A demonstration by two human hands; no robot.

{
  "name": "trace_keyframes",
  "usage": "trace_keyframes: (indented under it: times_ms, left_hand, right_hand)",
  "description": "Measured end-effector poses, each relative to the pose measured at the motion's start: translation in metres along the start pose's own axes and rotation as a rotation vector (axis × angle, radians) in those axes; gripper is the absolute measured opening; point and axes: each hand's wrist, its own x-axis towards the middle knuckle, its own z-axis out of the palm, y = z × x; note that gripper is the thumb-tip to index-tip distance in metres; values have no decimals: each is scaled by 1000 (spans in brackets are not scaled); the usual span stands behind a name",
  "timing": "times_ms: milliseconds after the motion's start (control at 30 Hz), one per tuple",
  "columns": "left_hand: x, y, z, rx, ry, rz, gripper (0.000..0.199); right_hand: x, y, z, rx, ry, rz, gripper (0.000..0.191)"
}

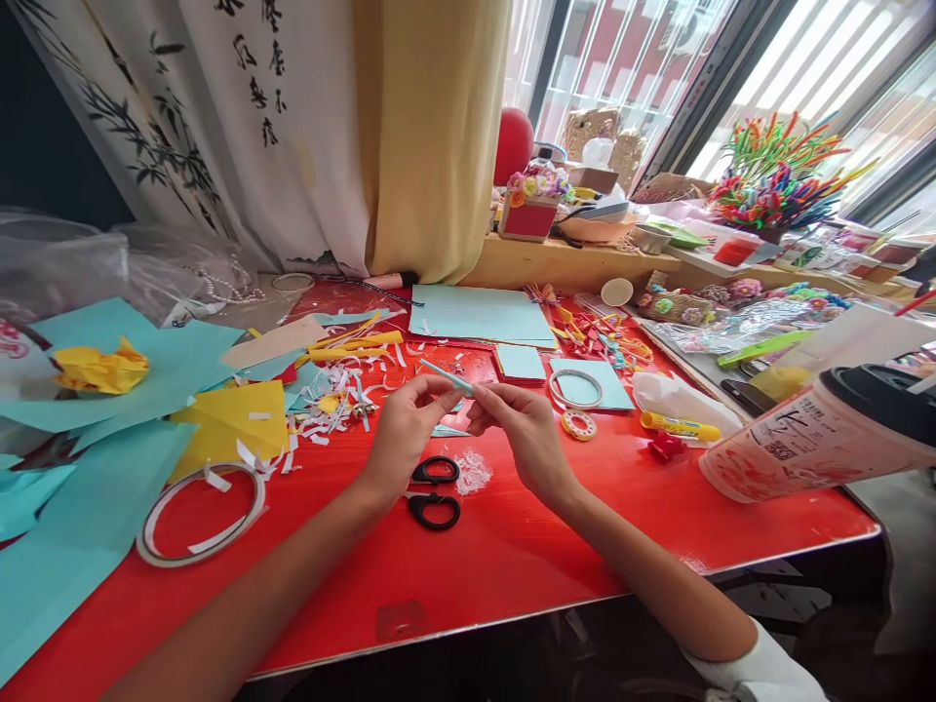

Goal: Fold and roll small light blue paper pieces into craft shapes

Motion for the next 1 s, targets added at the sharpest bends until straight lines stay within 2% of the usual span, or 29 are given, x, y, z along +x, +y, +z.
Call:
trace_keyframes:
  times_ms: [233,367,467,567,667,767,867,1000]
  left_hand:
    - [-3,9,-3,-4,-45,6,22]
    - [0,6,-4,29,-68,-2,21]
    - [1,4,-3,156,-1,42,20]
    - [-2,4,-2,378,136,191,15]
    - [-6,3,-2,596,105,421,9]
    - [-6,-2,-2,754,90,619,11]
    - [-5,-8,-3,861,114,726,15]
    - [-5,-13,-4,933,109,792,17]
  right_hand:
    - [3,2,-5,-213,18,-76,28]
    - [4,1,-6,-241,26,-79,30]
    - [4,2,-7,-253,44,-69,32]
    - [5,3,-8,-242,63,-64,32]
    - [4,4,-7,-195,56,-57,31]
    - [4,3,-4,-137,31,-32,30]
    - [3,3,-2,-87,24,-3,30]
    - [2,3,-1,-38,34,11,32]
